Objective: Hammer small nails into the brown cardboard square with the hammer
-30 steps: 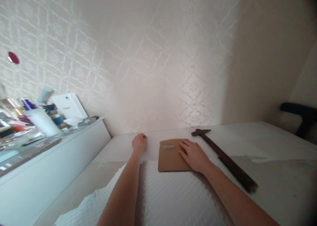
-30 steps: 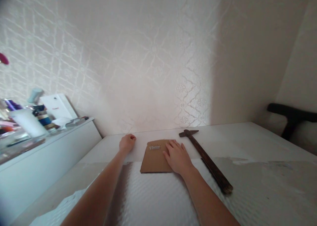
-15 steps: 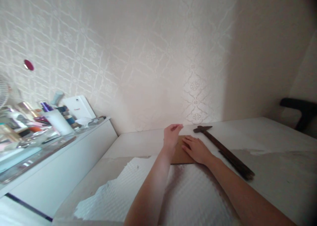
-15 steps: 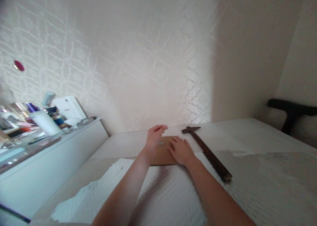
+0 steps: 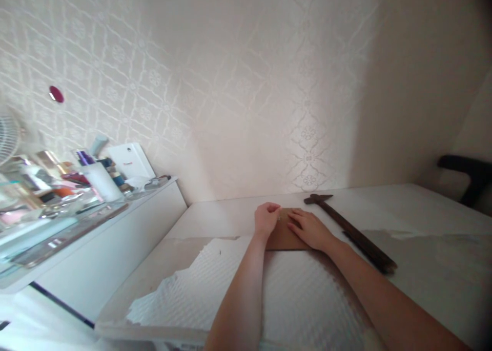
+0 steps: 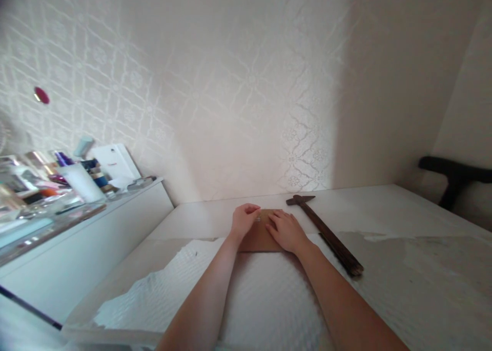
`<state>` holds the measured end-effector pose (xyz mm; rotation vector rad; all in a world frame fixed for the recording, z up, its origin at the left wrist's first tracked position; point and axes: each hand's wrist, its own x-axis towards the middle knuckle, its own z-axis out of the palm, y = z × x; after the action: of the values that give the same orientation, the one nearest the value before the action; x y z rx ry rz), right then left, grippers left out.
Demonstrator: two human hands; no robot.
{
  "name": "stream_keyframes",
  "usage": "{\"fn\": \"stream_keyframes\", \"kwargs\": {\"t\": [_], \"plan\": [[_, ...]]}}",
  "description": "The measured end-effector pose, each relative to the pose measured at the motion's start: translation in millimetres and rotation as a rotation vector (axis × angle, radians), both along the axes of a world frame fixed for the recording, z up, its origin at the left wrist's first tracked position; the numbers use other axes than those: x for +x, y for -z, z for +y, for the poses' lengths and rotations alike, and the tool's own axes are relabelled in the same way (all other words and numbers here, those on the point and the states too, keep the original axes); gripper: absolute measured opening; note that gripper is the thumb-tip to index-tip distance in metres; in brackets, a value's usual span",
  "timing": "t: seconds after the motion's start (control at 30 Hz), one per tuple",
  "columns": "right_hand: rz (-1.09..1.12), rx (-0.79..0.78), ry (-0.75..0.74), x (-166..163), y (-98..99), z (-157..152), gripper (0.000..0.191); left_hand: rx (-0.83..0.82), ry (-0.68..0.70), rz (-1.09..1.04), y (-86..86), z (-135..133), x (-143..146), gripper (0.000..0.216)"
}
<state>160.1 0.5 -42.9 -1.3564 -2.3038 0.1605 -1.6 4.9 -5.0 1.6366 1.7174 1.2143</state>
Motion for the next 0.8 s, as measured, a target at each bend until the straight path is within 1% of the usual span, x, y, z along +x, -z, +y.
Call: {"fn": "stream_keyframes", "kwargs": {"t": [0.27,0.47,0.67,0.73,0.8], "plan": [[-0.001,0.014,-0.002,0.1,-0.1,-0.4,0.042,-0.072,0.038,0.176,4.4,-1.8,-0.1,0.015],[-0.002,0.014,-0.013,1.5,-1.5,0.7,0.042,-0.07,0.055,0.212,6.9,0.4,-1.7,0.019],[-0.001,0.013,-0.01,-2.0,-1.4,-1.2,0.041,-0.087,0.076,0.204,11.5,4.8,-3.8,0.022],[-0.019,0.037,0.035,-2.0,-5.1,-4.3,0.042,-0.088,0.086,0.2,12.9,6.3,-4.8,0.021],[-0.032,0.087,0.171,2.0,-11.7,-8.4,0.042,-0.092,0.102,0.194,13.7,7.2,-5.9,0.021]]}}
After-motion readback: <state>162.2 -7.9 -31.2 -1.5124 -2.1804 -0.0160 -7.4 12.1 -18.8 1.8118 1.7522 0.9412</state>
